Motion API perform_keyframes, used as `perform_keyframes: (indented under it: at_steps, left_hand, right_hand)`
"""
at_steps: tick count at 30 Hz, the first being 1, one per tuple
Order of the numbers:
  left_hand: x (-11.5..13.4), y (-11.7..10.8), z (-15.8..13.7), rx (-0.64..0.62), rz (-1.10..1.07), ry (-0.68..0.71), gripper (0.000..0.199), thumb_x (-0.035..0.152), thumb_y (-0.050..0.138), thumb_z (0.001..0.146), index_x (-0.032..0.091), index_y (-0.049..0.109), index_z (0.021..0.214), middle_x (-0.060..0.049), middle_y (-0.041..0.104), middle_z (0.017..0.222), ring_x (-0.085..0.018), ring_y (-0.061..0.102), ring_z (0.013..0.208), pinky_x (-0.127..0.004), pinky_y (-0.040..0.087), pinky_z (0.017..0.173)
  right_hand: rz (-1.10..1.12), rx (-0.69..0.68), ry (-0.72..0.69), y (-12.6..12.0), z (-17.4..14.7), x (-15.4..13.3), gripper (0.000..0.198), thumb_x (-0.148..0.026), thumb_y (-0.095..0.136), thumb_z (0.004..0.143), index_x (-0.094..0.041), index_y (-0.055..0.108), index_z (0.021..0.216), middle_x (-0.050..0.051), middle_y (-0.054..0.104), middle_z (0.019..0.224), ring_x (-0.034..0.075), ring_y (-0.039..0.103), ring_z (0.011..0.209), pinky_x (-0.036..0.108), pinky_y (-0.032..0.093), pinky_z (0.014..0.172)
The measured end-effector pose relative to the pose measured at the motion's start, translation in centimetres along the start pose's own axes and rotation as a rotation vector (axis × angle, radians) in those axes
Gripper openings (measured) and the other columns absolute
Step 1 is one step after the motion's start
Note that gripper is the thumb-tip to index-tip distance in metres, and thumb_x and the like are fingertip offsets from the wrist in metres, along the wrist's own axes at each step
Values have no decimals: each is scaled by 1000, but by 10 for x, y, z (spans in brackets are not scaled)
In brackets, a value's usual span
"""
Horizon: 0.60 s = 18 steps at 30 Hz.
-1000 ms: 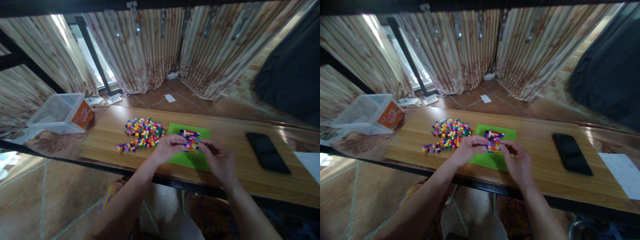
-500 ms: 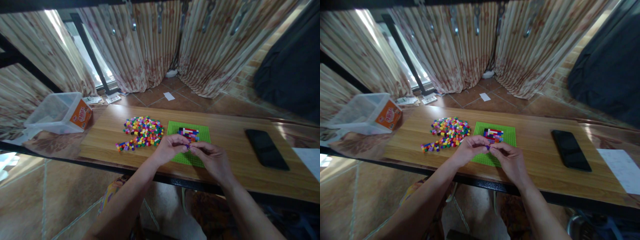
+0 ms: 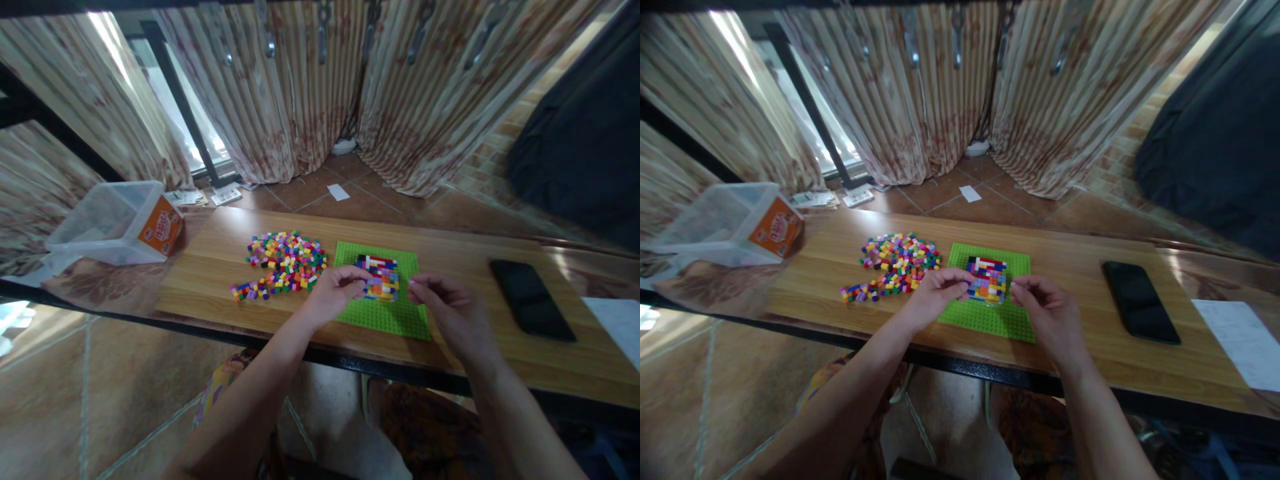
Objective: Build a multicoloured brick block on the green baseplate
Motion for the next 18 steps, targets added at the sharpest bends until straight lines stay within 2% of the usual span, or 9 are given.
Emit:
perform_keyframes:
  at_steps: [4,8,13,16,18]
  left_hand:
    - [1,5,0,41,-75,-55,18,30,76,76,14,73,85,0,67,70,-8,59,60,-21,45,62]
    - [2,13,-5,135,-259,-157,26,37,78,77,13,70,84,-4,71,77,-12,66,68,-24,51,67]
    - [6,18,-18,216,-552,-293,20,28,80,77,11,69,79,-4,71,76,-11,65,68,-24,53,72]
    - [10,16,-22,255,-619,-346,15,22,77,80,11,70,75,-4,70,74,-10,64,67,-22,52,73]
    - [12,15,-23,238,-633,-367,15,22,76,82,11,70,74,-4,71,73,-10,64,68,-23,53,75]
  right_hand:
    - [-18,-44,-69,10,-5,-3,18,-37,79,74,-22,73,80,-1,70,71,13,64,64,25,53,63]
    - [-87,-98,-221,30,-19,-10,12,-35,72,83,-23,73,84,0,72,75,14,66,68,28,54,67]
    - [-340,-205,-443,54,-30,-17,11,-29,66,89,-25,74,96,1,76,93,16,69,81,31,55,76]
    - [-381,-225,-477,58,-31,-19,16,-28,64,91,-27,74,103,2,76,99,18,70,88,33,55,81]
    - [-388,-187,-486,57,-30,-19,16,-30,62,93,-27,74,102,3,76,100,19,70,91,34,55,82]
Point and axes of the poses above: each hand's wrist, its own z-axis towards the middle knuckle, its own y-axis out of the palm, x = y × z, the point moved 1 cm from there along z, towards the middle knuckle
